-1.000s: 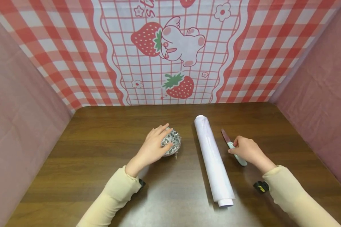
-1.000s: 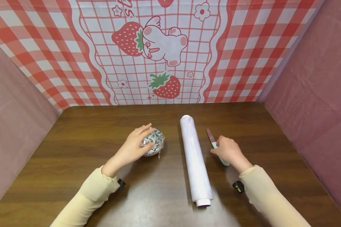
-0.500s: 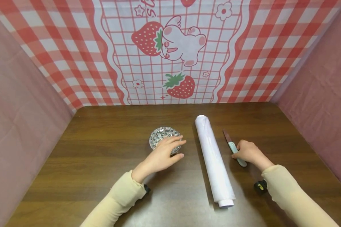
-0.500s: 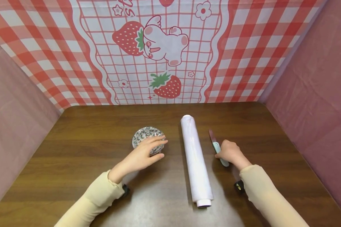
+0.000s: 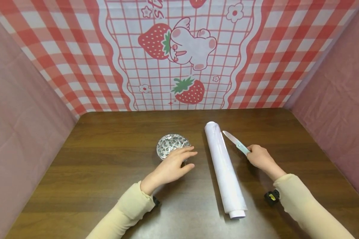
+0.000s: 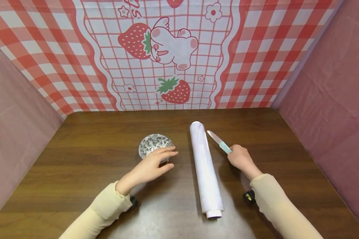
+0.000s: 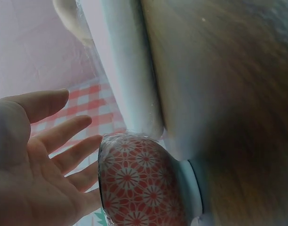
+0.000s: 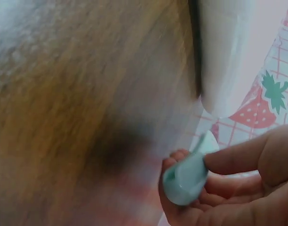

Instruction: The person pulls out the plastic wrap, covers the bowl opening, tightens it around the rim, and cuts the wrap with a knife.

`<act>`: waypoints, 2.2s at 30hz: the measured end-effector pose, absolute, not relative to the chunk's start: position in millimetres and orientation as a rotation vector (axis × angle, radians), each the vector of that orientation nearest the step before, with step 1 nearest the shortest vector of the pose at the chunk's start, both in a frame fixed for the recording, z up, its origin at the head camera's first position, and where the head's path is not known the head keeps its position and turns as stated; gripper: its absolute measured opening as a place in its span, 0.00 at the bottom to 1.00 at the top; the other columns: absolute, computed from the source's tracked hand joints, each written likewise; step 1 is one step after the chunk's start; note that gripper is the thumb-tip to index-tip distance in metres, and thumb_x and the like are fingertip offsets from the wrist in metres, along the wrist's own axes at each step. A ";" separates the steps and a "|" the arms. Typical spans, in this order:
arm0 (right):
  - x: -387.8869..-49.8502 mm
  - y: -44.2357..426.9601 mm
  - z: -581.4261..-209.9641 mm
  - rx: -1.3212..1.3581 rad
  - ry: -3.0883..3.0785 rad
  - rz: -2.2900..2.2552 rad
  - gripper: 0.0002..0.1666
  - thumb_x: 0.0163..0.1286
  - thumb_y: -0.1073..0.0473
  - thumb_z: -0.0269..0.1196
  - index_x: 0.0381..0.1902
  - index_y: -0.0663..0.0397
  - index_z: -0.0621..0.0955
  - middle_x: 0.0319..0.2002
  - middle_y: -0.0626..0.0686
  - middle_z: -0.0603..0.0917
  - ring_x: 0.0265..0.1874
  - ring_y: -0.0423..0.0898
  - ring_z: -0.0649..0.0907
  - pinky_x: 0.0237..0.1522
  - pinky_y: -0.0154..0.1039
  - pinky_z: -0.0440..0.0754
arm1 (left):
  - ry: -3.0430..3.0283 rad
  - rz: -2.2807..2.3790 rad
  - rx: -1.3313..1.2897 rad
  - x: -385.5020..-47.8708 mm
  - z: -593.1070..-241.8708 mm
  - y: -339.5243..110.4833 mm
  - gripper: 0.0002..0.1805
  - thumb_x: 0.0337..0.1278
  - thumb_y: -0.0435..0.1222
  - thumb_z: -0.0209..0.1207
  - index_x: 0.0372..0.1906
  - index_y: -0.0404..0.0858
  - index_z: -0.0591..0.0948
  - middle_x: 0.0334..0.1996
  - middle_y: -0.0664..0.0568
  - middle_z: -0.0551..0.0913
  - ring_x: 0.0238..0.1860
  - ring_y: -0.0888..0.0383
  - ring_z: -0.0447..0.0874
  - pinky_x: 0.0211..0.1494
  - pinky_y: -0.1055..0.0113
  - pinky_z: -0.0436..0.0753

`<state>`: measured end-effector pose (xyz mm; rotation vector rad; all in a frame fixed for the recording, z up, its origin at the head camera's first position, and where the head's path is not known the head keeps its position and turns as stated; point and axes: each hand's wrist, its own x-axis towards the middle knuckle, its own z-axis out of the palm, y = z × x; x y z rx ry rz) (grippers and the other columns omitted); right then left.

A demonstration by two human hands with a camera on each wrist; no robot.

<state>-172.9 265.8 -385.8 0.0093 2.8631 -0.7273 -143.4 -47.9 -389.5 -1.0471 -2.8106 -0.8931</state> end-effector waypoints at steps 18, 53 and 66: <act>-163.0 198.9 -346.0 -0.413 3.265 -0.806 0.15 0.58 0.73 0.48 0.41 0.71 0.77 0.33 0.65 0.77 0.32 0.58 0.77 0.35 0.53 0.73 | -2.576 -0.651 -1.105 -140.1 -377.9 -40.5 0.19 0.56 0.37 0.56 0.54 0.39 0.75 0.53 0.51 0.77 0.56 0.54 0.73 0.61 0.59 0.68; -148.3 150.1 -354.9 -1.065 3.328 -0.629 0.13 0.55 0.74 0.57 0.39 0.60 0.79 0.31 0.53 0.77 0.33 0.52 0.77 0.38 0.45 0.73 | -2.310 -0.572 -0.850 -157.3 -368.7 -45.7 0.04 0.49 0.29 0.61 0.31 0.39 0.80 0.29 0.54 0.78 0.31 0.58 0.74 0.36 0.68 0.75; -145.6 145.6 -349.6 -1.355 3.494 -0.465 0.09 0.53 0.68 0.63 0.34 0.56 0.81 0.30 0.50 0.79 0.28 0.49 0.77 0.30 0.40 0.74 | -2.169 -0.352 -0.870 -153.1 -360.3 -46.3 0.07 0.42 0.25 0.63 0.28 0.39 0.80 0.27 0.54 0.77 0.29 0.58 0.75 0.35 0.69 0.76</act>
